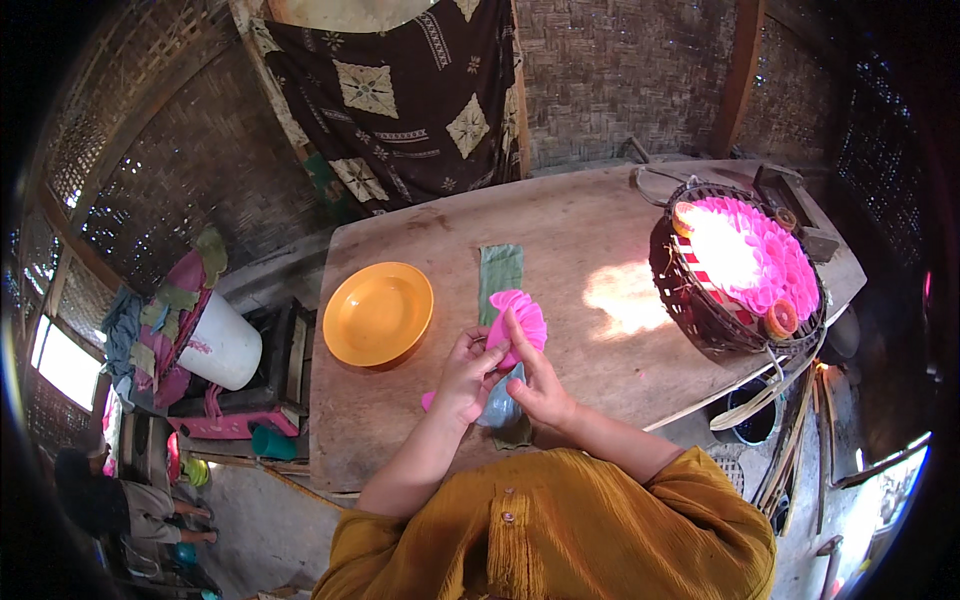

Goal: The person shapes pink clay into flower-like forms using a small plastic mold and a green leaf on a wooden table. They repeatedly press the clay into the mold, remove the shaped pieces, and place them on the table or into a basket.

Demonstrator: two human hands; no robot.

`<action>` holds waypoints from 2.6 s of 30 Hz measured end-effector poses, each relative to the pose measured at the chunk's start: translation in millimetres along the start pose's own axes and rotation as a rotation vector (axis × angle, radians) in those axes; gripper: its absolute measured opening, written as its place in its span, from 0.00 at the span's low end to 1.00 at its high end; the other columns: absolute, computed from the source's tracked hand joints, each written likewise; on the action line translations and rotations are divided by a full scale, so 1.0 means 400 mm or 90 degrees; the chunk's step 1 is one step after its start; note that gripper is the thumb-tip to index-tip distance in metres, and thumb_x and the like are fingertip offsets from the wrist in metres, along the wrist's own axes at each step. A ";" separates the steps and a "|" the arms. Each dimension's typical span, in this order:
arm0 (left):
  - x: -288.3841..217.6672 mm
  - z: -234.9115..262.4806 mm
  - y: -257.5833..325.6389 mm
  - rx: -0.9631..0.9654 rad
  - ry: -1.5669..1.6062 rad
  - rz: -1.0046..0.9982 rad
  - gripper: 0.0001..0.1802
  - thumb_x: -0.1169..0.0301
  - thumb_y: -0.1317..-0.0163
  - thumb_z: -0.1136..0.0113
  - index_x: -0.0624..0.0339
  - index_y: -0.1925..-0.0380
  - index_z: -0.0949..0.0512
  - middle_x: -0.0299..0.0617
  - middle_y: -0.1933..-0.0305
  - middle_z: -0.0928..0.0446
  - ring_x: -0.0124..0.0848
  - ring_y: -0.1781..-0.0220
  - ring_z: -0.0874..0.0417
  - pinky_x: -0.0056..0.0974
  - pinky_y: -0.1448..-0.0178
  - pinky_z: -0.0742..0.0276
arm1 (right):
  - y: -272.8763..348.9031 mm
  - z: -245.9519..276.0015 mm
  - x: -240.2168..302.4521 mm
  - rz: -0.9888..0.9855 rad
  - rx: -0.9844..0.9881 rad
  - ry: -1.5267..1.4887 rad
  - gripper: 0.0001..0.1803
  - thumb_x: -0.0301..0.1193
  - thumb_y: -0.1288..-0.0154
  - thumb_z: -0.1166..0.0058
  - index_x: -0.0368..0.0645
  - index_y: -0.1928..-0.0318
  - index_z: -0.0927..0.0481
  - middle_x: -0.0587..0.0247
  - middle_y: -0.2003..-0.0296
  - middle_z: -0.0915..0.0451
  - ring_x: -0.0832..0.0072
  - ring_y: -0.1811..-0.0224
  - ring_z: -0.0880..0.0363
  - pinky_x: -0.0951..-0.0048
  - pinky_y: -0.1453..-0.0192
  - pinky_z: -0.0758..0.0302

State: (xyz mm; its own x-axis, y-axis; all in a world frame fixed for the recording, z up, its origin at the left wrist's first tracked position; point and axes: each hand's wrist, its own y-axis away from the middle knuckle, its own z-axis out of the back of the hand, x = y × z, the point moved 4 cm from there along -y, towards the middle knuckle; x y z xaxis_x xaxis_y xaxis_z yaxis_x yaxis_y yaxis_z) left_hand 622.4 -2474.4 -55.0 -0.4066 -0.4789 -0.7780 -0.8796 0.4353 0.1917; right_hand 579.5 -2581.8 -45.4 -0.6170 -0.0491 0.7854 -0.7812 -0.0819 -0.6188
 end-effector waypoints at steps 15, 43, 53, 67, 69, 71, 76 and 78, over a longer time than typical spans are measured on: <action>0.004 0.081 -0.035 -0.048 -0.575 -0.258 0.12 0.77 0.44 0.40 0.62 0.59 0.27 0.37 0.61 0.23 0.23 0.61 0.23 0.28 0.55 0.27 | 0.024 0.023 -0.069 -0.276 -0.140 -0.205 0.51 0.69 0.43 0.72 0.45 0.30 0.52 0.57 0.30 0.54 0.68 0.28 0.57 0.56 0.29 0.56; 0.066 0.050 -0.031 -0.045 -0.071 0.299 0.32 0.41 0.39 0.53 0.63 0.64 0.25 0.43 0.67 0.21 0.33 0.65 0.19 0.41 0.55 0.22 | -0.023 0.074 0.003 -0.421 0.295 0.493 0.47 0.63 0.37 0.67 0.51 0.30 0.69 0.43 0.62 0.21 0.49 0.59 0.21 0.56 0.51 0.27; 0.042 0.048 -0.030 -0.035 -0.025 0.228 0.31 0.44 0.39 0.50 0.66 0.59 0.28 0.45 0.62 0.23 0.34 0.61 0.18 0.40 0.57 0.20 | -0.017 0.122 -0.032 -0.424 -0.014 0.119 0.25 0.34 0.38 0.43 0.38 0.42 0.30 0.60 0.63 0.20 0.73 0.61 0.22 0.71 0.57 0.24; 0.005 0.014 -0.027 -0.002 0.207 0.148 0.28 0.49 0.34 0.54 0.67 0.53 0.27 0.46 0.55 0.23 0.35 0.52 0.21 0.39 0.47 0.24 | 0.058 0.048 -0.054 -0.493 -0.146 -0.658 0.21 0.38 0.34 0.52 0.40 0.45 0.29 0.63 0.52 0.26 0.72 0.47 0.30 0.66 0.39 0.36; 0.007 0.015 -0.027 -0.011 0.228 0.143 0.28 0.49 0.34 0.55 0.66 0.53 0.28 0.46 0.54 0.23 0.36 0.51 0.22 0.39 0.46 0.24 | 0.071 0.037 -0.068 -0.484 -0.150 -0.729 0.20 0.37 0.35 0.52 0.42 0.46 0.29 0.62 0.51 0.26 0.70 0.46 0.31 0.63 0.39 0.37; 0.012 0.018 -0.025 -0.013 0.243 0.134 0.28 0.49 0.34 0.55 0.67 0.52 0.28 0.47 0.52 0.24 0.36 0.50 0.22 0.39 0.46 0.25 | 0.077 0.046 -0.080 -0.438 -0.201 -0.700 0.19 0.36 0.36 0.50 0.44 0.47 0.29 0.59 0.51 0.26 0.66 0.45 0.31 0.61 0.39 0.36; 0.027 0.032 -0.005 -0.011 0.240 0.125 0.29 0.49 0.34 0.55 0.67 0.51 0.29 0.48 0.51 0.26 0.36 0.50 0.22 0.39 0.46 0.25 | 0.075 0.070 -0.075 -0.433 -0.242 -0.641 0.14 0.34 0.37 0.48 0.45 0.52 0.27 0.65 0.55 0.25 0.71 0.48 0.30 0.64 0.42 0.33; 0.027 0.037 -0.006 -0.029 0.248 0.120 0.29 0.49 0.34 0.55 0.68 0.51 0.29 0.47 0.51 0.26 0.36 0.51 0.22 0.39 0.46 0.24 | 0.075 0.070 -0.070 -0.481 -0.269 -0.620 0.12 0.34 0.36 0.49 0.45 0.53 0.27 0.63 0.55 0.25 0.70 0.49 0.30 0.63 0.43 0.32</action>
State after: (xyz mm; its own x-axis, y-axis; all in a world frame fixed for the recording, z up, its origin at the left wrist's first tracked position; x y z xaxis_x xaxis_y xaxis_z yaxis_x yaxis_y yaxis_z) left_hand 623.6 -2469.3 -72.8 -0.6164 -0.6503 -0.4439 -0.7874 0.5128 0.3421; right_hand 575.9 -2610.9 -85.8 0.1684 -0.8405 0.5150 -0.9820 -0.0975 0.1620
